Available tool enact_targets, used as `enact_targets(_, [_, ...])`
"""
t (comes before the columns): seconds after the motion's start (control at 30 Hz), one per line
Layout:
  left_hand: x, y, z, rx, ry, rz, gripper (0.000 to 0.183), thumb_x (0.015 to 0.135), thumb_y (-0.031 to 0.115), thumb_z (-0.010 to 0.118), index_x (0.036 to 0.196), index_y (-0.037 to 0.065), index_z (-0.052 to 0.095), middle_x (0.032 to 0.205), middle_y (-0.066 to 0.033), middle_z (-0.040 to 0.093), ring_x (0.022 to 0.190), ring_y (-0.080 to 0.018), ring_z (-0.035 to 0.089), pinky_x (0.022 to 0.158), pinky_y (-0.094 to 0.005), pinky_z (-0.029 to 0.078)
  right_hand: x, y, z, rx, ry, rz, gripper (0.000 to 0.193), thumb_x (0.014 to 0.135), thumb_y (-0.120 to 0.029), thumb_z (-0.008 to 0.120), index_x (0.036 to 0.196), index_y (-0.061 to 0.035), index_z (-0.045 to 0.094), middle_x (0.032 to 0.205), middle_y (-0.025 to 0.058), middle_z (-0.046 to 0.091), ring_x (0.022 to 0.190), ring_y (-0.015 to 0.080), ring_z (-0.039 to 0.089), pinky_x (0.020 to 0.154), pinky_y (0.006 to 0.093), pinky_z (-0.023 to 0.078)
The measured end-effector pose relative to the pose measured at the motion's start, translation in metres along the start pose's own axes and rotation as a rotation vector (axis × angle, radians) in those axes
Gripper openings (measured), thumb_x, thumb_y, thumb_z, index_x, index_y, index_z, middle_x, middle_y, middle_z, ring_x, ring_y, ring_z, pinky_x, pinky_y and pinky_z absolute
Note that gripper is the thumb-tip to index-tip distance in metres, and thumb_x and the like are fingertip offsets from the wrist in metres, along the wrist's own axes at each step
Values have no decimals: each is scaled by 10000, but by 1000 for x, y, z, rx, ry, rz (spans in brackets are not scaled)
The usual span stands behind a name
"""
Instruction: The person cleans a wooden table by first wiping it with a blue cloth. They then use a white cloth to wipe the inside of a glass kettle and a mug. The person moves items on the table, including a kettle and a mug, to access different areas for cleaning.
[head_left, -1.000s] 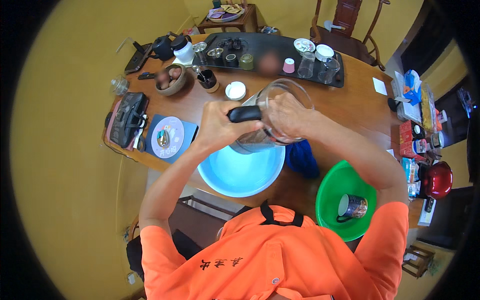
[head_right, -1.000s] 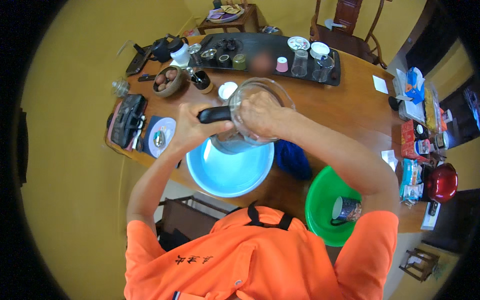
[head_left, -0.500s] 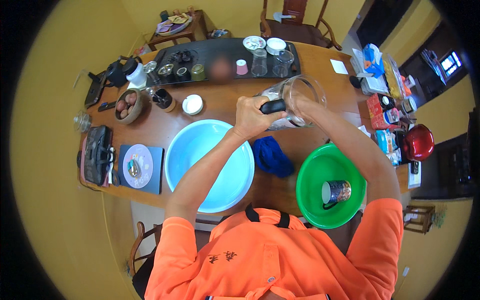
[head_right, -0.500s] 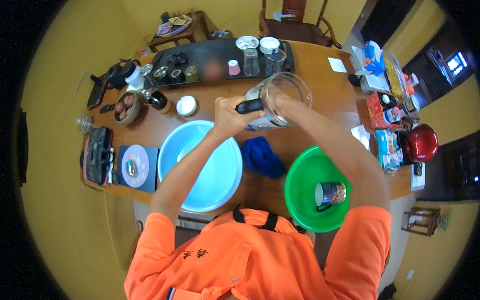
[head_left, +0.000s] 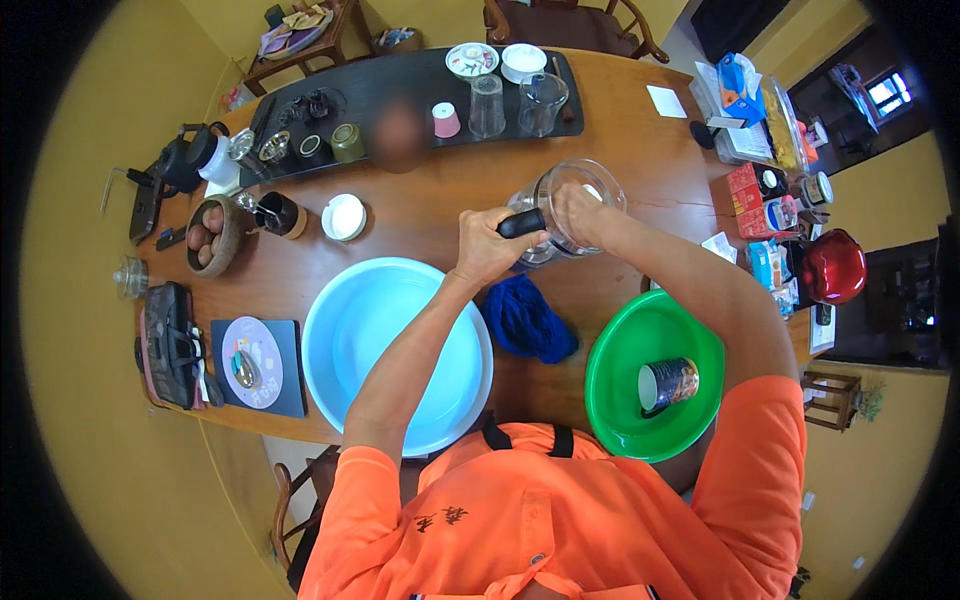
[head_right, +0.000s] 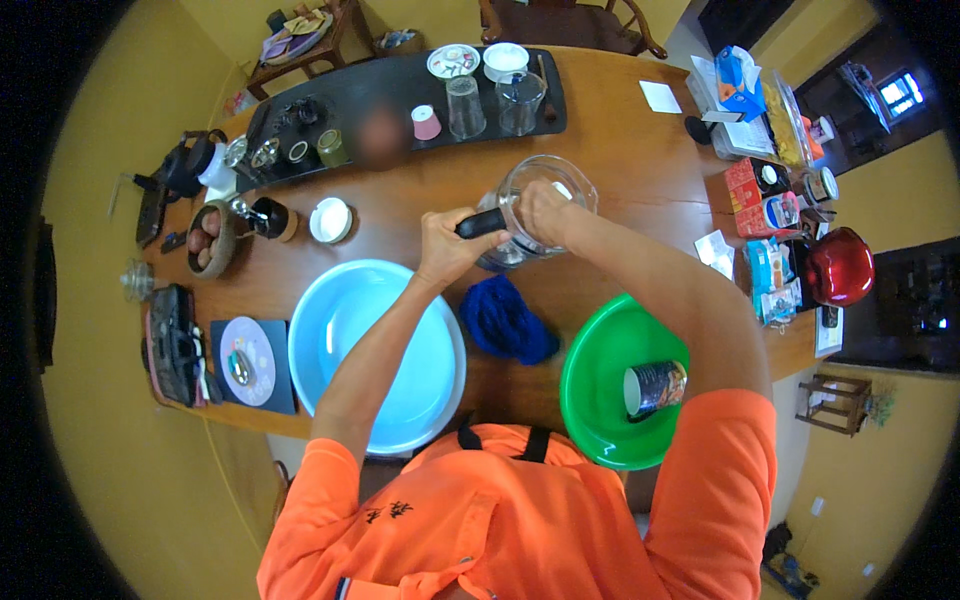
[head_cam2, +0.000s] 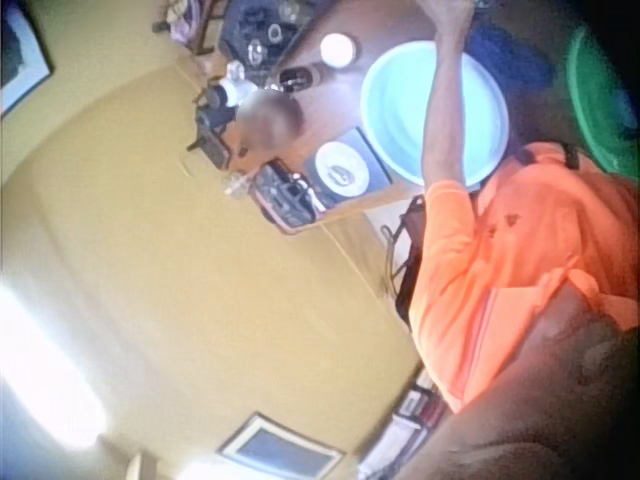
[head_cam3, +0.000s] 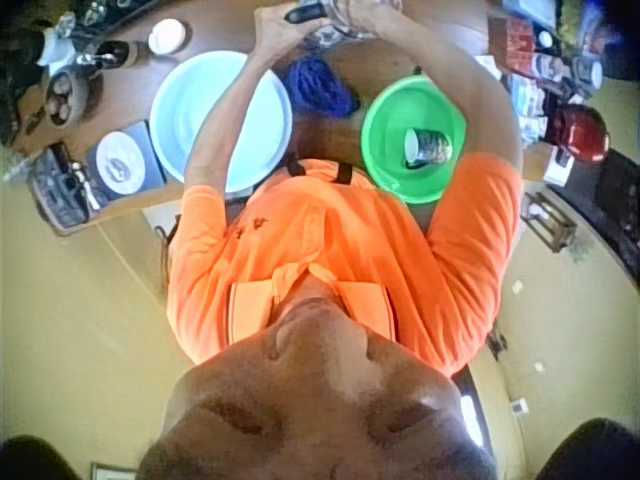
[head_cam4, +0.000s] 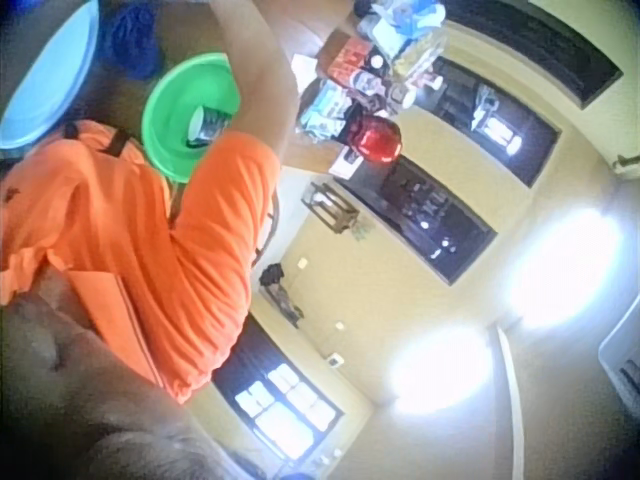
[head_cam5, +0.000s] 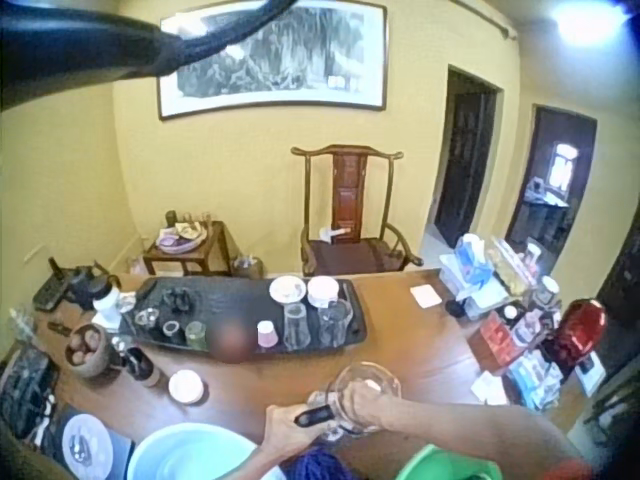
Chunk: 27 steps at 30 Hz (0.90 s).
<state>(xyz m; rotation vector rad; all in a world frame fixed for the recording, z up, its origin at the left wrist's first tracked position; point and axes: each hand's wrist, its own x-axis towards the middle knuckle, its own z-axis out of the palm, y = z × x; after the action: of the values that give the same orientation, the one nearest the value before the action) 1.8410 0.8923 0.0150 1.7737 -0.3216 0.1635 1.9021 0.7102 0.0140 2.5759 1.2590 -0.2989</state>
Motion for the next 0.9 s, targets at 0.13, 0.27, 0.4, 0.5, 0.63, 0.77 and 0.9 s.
enact_targets(0.13, [3,-13,-5,74,-6,28,306,625,207,844,625,3,617,500,-58,511,484,-75,451,463,-271,395,15,-2,-4,47,-301,-17,247,779,-186,569,992,-87,643,872,142,678,807,273,665,734,364,513])
enact_targets(0.27, [1,-15,-6,53,15,4,312,620,214,843,626,3,613,499,-85,504,457,-124,457,463,-292,403,16,-1,6,211,-94,-82,338,798,-207,579,1121,-110,598,949,157,671,859,286,659,790,385,506])
enact_targets(0.4, [-5,-33,-7,30,2,53,309,625,224,844,620,18,614,491,-68,487,453,-120,449,457,-283,387,31,0,39,561,-144,68,355,766,-236,637,1066,-49,609,970,191,658,936,329,631,810,431,485])
enact_targets(0.5, [-13,-39,-10,-28,34,38,320,644,224,838,603,18,597,481,-55,453,458,-98,416,445,-275,364,36,-14,13,755,-254,264,329,722,-230,676,968,-18,625,878,230,652,849,360,640,756,436,493])
enact_targets(0.63, [-13,-42,-15,-54,-13,-11,310,661,219,830,611,15,602,484,-56,456,468,-88,395,445,-274,365,36,-17,22,936,-45,347,275,714,-209,679,908,-20,631,791,221,654,749,354,646,670,433,505])
enact_targets(0.77, [-18,-49,-14,-66,-58,-69,302,675,217,824,622,8,612,494,-59,475,479,-82,394,449,-278,375,30,-17,7,84,94,-42,191,723,-166,660,872,-47,642,787,190,667,754,315,656,638,417,512])
enact_targets(0.9, [-20,-44,-10,-29,-1,-60,352,658,255,834,621,-2,597,514,-92,523,451,-159,458,473,-304,419,42,-13,-13,-31,-362,-59,214,737,-140,636,942,-82,654,927,170,670,888,287,650,736,393,512])
